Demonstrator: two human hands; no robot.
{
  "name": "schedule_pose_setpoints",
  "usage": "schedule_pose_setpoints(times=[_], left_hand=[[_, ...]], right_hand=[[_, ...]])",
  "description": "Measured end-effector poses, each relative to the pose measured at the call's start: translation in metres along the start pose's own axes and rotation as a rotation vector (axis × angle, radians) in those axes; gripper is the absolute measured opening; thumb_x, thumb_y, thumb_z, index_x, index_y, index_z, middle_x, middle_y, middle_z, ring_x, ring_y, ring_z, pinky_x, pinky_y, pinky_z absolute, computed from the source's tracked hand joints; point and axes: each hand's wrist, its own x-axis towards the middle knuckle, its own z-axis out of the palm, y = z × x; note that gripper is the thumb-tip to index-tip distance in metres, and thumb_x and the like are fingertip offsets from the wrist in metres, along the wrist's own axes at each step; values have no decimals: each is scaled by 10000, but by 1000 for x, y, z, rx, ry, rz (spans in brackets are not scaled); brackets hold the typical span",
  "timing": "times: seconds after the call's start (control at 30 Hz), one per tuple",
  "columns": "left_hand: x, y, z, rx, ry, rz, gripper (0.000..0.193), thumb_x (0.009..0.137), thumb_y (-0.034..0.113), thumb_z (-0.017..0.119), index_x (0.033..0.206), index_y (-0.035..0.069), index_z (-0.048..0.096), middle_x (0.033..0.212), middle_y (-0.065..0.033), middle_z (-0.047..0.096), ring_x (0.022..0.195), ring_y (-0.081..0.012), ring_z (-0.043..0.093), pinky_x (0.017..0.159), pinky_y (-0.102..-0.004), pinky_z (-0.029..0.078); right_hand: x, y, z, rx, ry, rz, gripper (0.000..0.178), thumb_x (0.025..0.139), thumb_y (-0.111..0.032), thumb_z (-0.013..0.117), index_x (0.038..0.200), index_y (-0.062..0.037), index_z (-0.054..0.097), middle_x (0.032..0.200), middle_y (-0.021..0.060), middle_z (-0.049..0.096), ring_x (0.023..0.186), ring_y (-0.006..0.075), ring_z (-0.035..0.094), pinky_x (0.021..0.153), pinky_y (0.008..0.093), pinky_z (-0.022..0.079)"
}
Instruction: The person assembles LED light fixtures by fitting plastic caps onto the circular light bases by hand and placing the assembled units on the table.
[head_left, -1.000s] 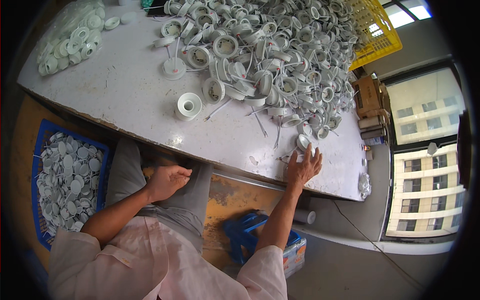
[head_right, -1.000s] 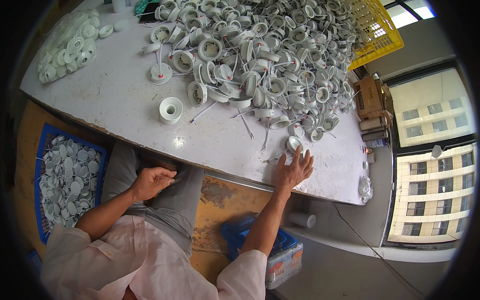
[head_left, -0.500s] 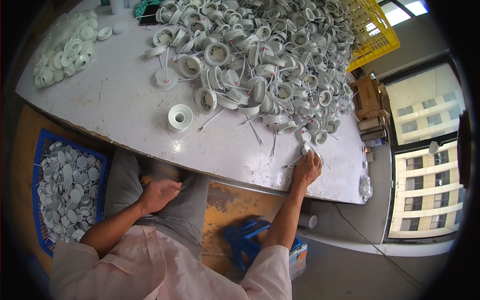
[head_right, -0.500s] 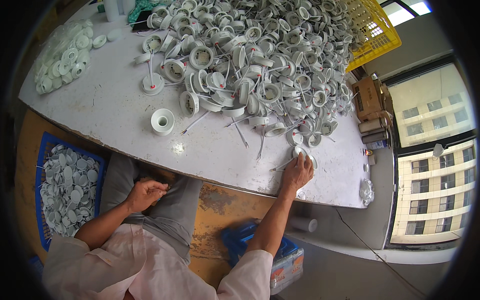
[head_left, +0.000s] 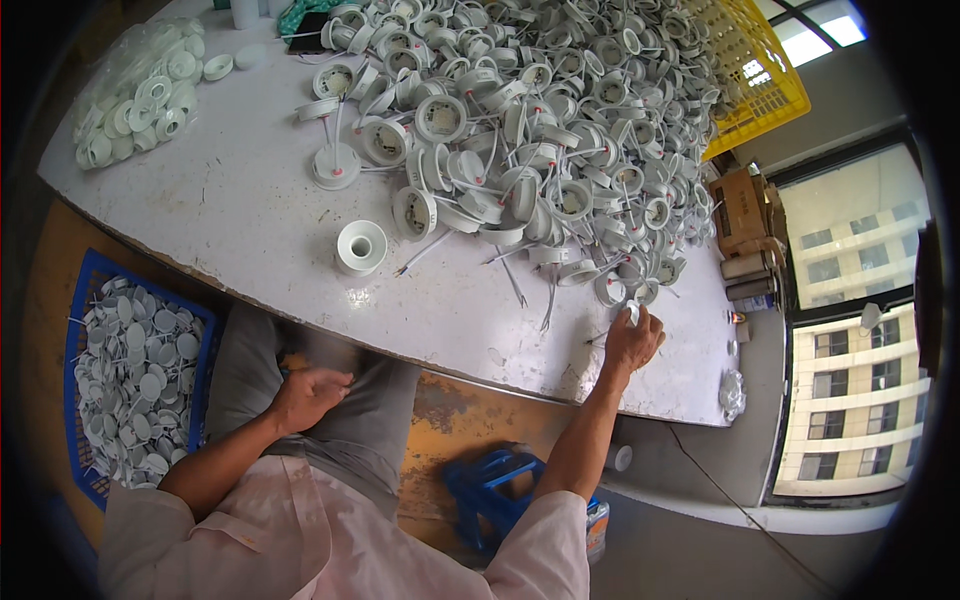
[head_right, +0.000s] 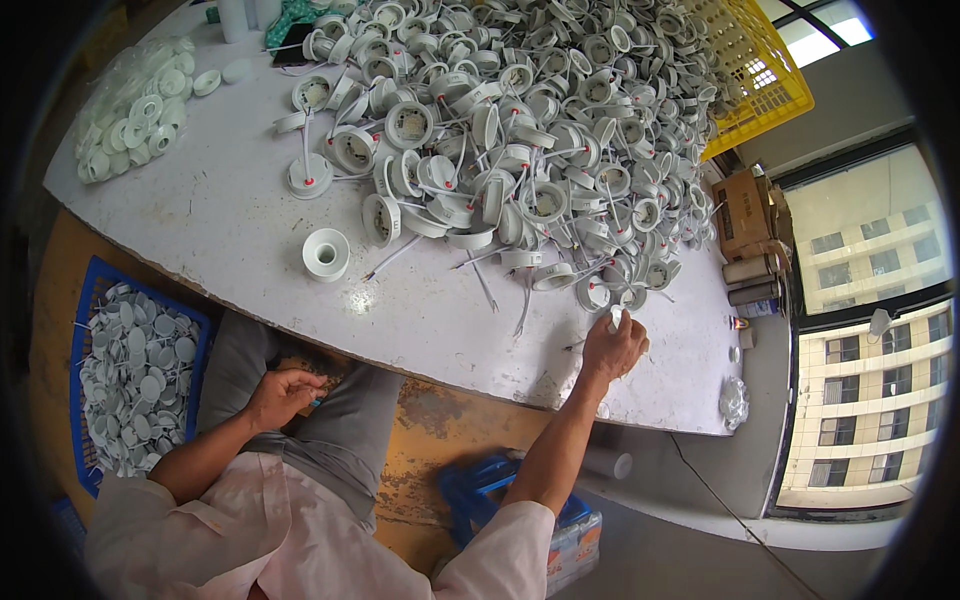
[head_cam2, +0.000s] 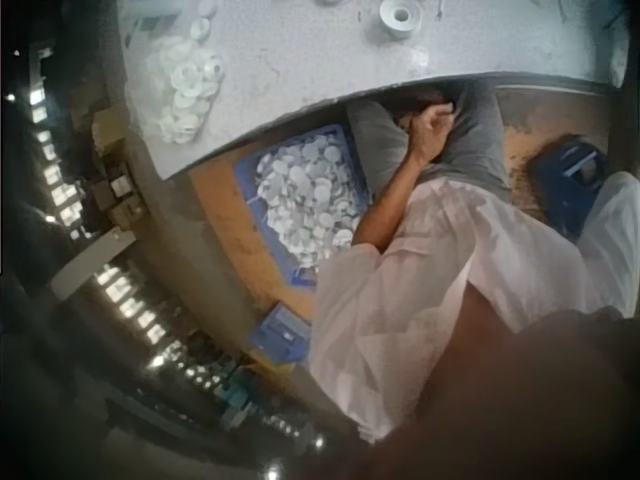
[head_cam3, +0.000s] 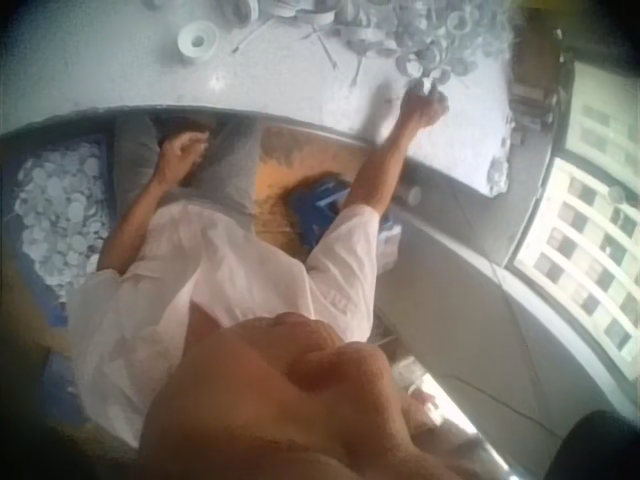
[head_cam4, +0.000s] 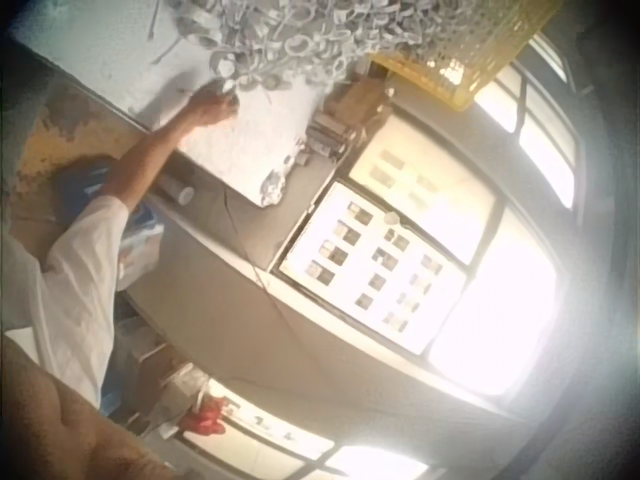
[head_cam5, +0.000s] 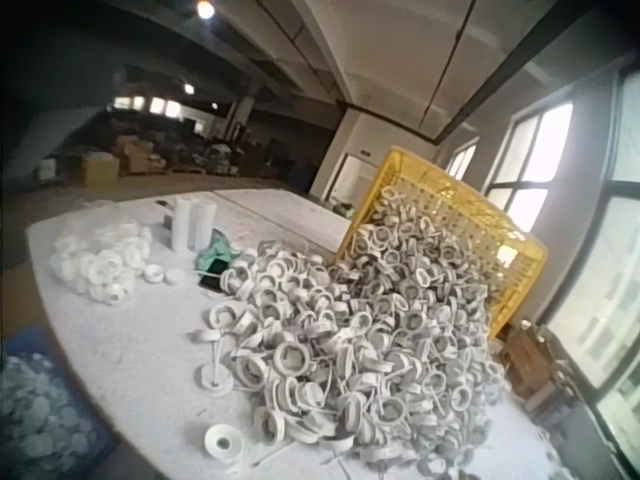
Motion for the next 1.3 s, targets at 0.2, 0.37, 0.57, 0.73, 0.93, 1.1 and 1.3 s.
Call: schedule_pose_setpoints(times=[0.2, 0.37, 0.57, 0.73, 0.93, 1.1, 1.3], left_hand=[[-8, 9, 15, -9, -6, 13, 194, 912, 14, 566, 1085, -62, 610, 1195, -162, 625, 1017, -187, 648, 813, -250, 533], [-30, 3, 16, -50, 21, -7, 188, 908, 7, 566, 1075, -64, 615, 1175, -152, 636, 1018, -185, 647, 826, -260, 532], [-48, 6, 10, -37, -6, -31, 192, 899, -1, 574, 1074, -66, 616, 1151, -147, 647, 1017, -178, 648, 868, -264, 522], [-66, 12, 3, -43, -35, -34, 200, 904, 11, 577, 1087, -58, 616, 1130, -138, 656, 1005, -174, 651, 872, -258, 520], [-67, 27, -9, -123, -218, 2, 261, 916, 76, 610, 1157, -23, 598, 1158, -136, 641, 1048, -170, 629, 887, -266, 514], [-63, 62, -16, -61, -189, 373, 555, 887, 196, 681, 1348, 5, 440, 1298, -134, 543, 1184, -169, 512, 971, -314, 446], [-89, 63, -51, -329, -291, 346, 706, 785, 303, 789, 1331, 1, 458, 1262, -106, 567, 1158, -162, 514, 1005, -353, 408]], right_hand=[[27, -21, 40, 235, -205, 264, 418, 822, -375, 633, 1021, -11, 681, 862, 183, 696, 792, 328, 667, 741, 435, 502], [19, -23, 44, 623, -277, 488, 378, 816, -356, 613, 862, 11, 690, 799, 170, 694, 769, 309, 668, 711, 404, 501], [-2, -43, 7, 473, -119, 431, 336, 825, -315, 584, 754, 8, 649, 717, 142, 669, 682, 274, 636, 682, 393, 482], [-41, -83, -46, 598, -10, 389, 269, 843, -252, 588, 769, 7, 589, 679, 110, 625, 622, 239, 590, 640, 374, 468], [-129, -142, -108, 1293, -90, 504, 162, 887, -190, 565, 835, -37, 574, 671, 43, 564, 540, 127, 490, 523, 241, 416], [-235, -229, -180, 2261, -579, 896, 146, 902, -170, 512, 865, -34, 549, 679, 40, 551, 490, 95, 451, 413, 215, 366], [-307, -287, -225, 2893, -1247, 1175, 270, 892, -179, 478, 1018, 47, 556, 722, 86, 597, 510, 124, 544, 432, 194, 479]])
